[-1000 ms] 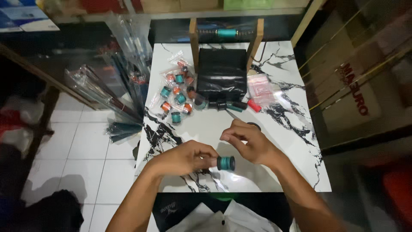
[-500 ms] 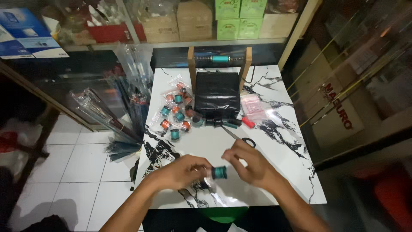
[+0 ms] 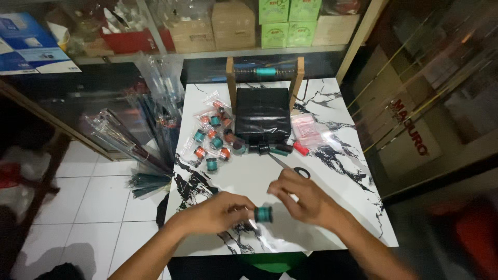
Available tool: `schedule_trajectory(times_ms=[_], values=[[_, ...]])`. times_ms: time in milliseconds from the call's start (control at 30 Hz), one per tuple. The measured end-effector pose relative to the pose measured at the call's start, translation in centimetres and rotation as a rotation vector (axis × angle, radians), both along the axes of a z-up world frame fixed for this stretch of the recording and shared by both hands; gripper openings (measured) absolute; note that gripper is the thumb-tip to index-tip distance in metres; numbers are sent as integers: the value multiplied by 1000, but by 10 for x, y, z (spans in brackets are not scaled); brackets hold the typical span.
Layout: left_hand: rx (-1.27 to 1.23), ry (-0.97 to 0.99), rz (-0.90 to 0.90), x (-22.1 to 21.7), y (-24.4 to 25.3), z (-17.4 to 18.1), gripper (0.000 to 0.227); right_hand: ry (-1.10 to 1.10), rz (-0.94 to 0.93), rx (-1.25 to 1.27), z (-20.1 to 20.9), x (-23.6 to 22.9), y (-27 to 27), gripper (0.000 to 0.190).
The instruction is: The person winds teal thread onto a small spool using a brass rod. They handle multiple spools and thread, occasionally using scissors to cut the thread. The person also places a spool into a small plastic bag.
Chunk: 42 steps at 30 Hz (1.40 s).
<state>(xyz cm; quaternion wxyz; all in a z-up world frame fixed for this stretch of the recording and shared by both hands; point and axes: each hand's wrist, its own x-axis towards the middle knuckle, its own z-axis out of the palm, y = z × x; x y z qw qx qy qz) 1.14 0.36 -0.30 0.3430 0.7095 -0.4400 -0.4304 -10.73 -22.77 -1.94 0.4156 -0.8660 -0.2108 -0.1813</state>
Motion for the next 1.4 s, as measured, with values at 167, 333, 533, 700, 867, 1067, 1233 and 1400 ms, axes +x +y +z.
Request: schedule_trajectory(times_ms=[167, 333, 533, 700, 867, 1067, 1233, 1400], values=[[-51, 192, 189, 7, 3, 1, 19, 316, 7, -52, -56, 10, 0, 12], [-20, -65, 297, 18, 2, -8, 22, 311, 142, -51, -17, -8, 8, 18], [83, 93, 56, 4, -10, 9, 25, 11, 43, 34, -20, 17, -13, 15], [-92, 79, 266, 22, -10, -9, 20, 29, 193, -55, -56, 8, -3, 20], [78, -55, 173, 24, -14, -12, 21, -71, 140, -112, -32, 12, -12, 16], [-5, 134, 51, 14, -18, -4, 25, -8, 2, -27, -43, 29, -25, 16], [-61, 43, 249, 41, -20, -17, 26, 193, 176, 25, -55, 13, -13, 14], [129, -3, 77, 22, -19, -2, 28, -31, 49, -3, -36, 17, -26, 21]])
